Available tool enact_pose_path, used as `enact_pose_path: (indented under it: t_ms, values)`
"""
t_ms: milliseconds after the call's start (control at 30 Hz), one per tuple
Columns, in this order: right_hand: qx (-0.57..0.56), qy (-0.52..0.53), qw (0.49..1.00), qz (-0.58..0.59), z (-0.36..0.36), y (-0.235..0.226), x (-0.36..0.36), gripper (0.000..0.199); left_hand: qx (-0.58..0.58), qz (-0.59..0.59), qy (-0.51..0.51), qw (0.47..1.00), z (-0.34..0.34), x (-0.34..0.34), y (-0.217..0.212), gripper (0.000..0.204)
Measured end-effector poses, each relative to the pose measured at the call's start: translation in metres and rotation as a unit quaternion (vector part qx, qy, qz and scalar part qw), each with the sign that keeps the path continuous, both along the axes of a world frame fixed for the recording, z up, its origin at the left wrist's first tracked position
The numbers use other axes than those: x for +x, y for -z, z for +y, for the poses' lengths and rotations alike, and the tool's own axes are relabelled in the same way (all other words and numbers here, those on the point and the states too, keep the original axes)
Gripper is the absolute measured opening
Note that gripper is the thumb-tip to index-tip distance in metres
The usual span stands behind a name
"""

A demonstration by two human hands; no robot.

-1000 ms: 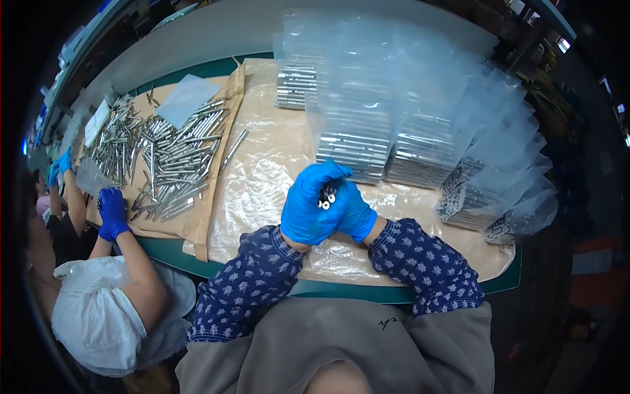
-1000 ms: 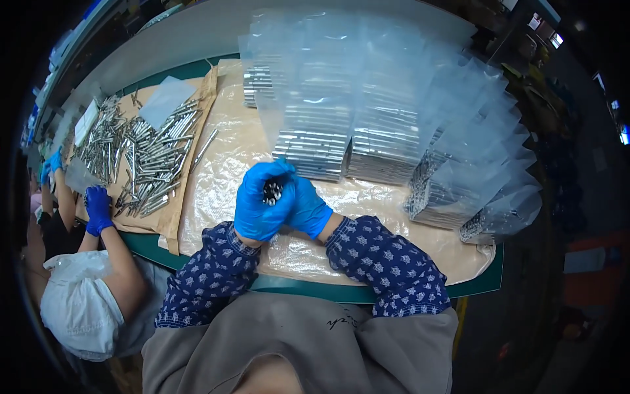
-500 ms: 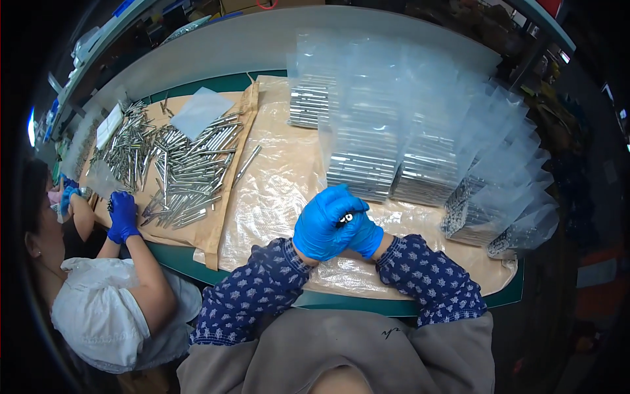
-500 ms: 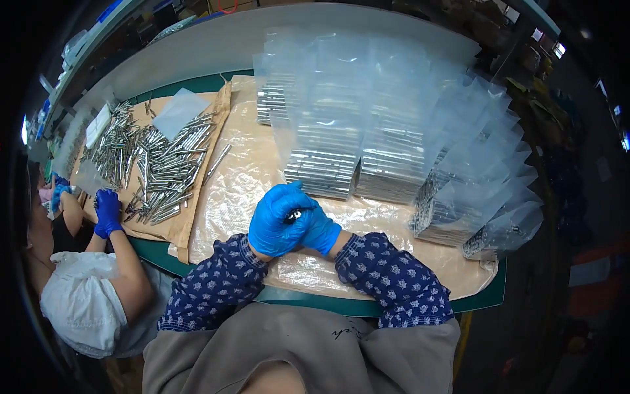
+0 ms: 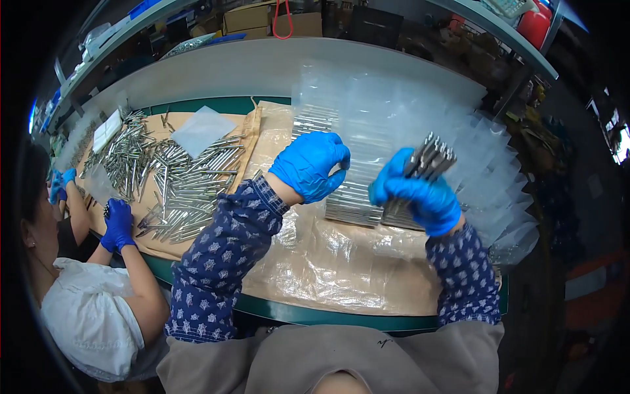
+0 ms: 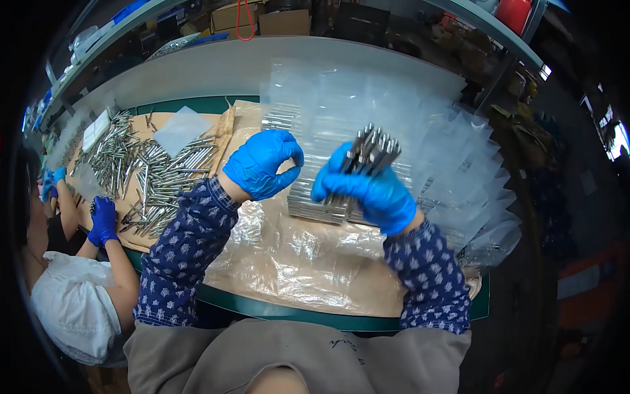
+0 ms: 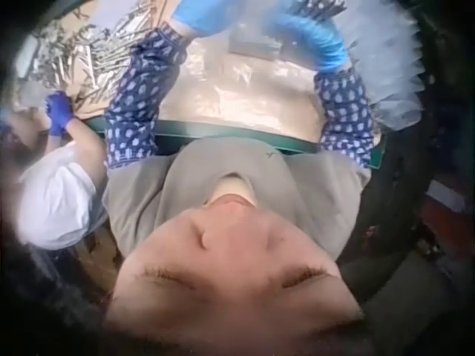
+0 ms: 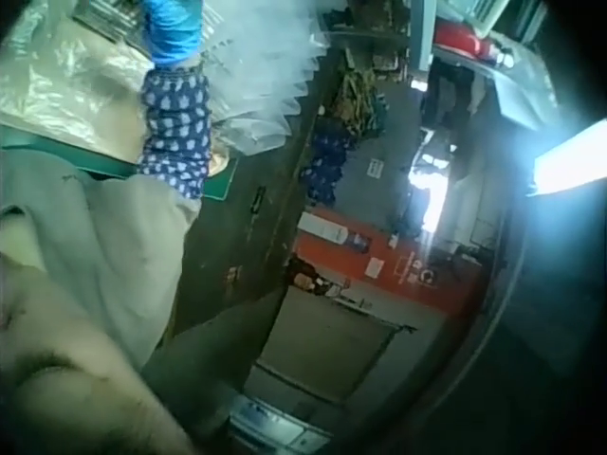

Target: Manually sorting and packaging small metal rods into plastic organizers at a factory workstation.

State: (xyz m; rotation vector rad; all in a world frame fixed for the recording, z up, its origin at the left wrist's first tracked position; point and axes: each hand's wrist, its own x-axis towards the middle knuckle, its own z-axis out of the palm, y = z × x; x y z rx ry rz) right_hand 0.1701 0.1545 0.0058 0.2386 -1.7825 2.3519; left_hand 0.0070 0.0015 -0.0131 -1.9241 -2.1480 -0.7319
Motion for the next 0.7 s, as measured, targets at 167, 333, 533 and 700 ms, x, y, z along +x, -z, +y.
enact_pose_path:
  t_ms: [167, 333, 533, 700]
  values:
    - [0.104, -0.054, 0.993, 0.023, 0.025, -0.024, -0.067, 0.018, 0.054, 0.023, 0.067, 0.996, -0.005, -0.001, 0.001, 0.021]
    - [0.193, -0.056, 0.975, -0.092, 0.027, -0.003, -0.112, 0.018, 0.002, 0.043, 0.024, 0.999, -0.007, -0.012, 0.008, 0.018]
    - [0.474, -0.138, 0.819, -0.292, 0.042, 0.005, -0.108, 0.015, 0.066, 0.113, 0.037, 0.991, -0.01, -0.016, 0.006, 0.012]
    - [0.741, -0.17, 0.588, -0.275, 0.021, -0.025, -0.096, 0.029, 0.083, 0.097, 0.071, 0.989, -0.006, -0.018, 0.004, 0.012]
